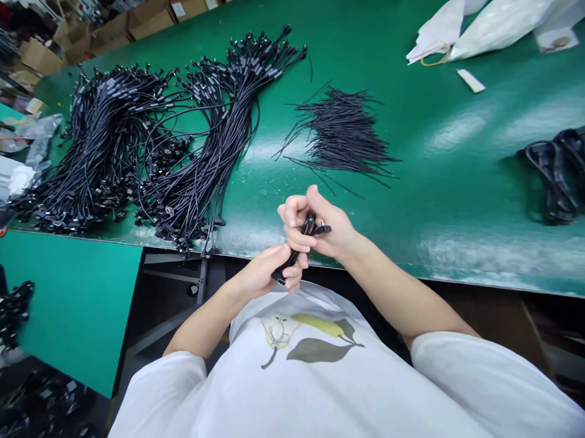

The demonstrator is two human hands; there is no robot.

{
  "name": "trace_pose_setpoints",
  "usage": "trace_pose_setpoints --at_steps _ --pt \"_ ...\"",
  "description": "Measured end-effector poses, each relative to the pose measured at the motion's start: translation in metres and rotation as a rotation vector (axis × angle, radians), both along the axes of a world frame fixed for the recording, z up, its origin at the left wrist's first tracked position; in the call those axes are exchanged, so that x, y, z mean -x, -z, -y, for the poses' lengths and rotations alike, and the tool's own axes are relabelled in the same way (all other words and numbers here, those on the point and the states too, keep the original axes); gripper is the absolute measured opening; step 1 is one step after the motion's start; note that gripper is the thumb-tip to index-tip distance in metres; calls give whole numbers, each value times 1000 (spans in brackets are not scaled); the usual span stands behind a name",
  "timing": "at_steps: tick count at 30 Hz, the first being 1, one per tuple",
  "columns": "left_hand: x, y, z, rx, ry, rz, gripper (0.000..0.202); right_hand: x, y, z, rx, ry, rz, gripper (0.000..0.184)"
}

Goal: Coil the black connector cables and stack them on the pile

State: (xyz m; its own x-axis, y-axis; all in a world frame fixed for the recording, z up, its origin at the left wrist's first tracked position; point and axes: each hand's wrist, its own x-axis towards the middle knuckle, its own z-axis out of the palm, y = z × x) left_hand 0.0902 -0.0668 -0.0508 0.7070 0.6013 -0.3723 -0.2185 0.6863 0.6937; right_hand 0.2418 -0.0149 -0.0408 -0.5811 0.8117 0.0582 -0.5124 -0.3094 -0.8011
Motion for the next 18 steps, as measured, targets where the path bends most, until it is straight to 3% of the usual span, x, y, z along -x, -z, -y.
trace_pose_setpoints --at_steps 3,5,7,10,14,18 --pt "-2 0 -5 -32 -95 -23 42 -19 -7 -4 -316 119 307 66" --pt "-1 4 -9 -125 -201 -101 41 -31 -13 -4 -680 305 621 58" --pt "2 8 -13 -256 -227 -208 41 -39 -15 -2 -1065 399 915 44" --pt "9 10 -17 -447 -56 -391 43 -46 -5 5 -1458 216 1209 35" --pt "16 5 -17 -601 170 -537 50 -52 12 14 -1569 -78 1360 33" --pt "15 7 -19 -635 259 -566 45 -53 15 18 -1539 -105 1400 28"
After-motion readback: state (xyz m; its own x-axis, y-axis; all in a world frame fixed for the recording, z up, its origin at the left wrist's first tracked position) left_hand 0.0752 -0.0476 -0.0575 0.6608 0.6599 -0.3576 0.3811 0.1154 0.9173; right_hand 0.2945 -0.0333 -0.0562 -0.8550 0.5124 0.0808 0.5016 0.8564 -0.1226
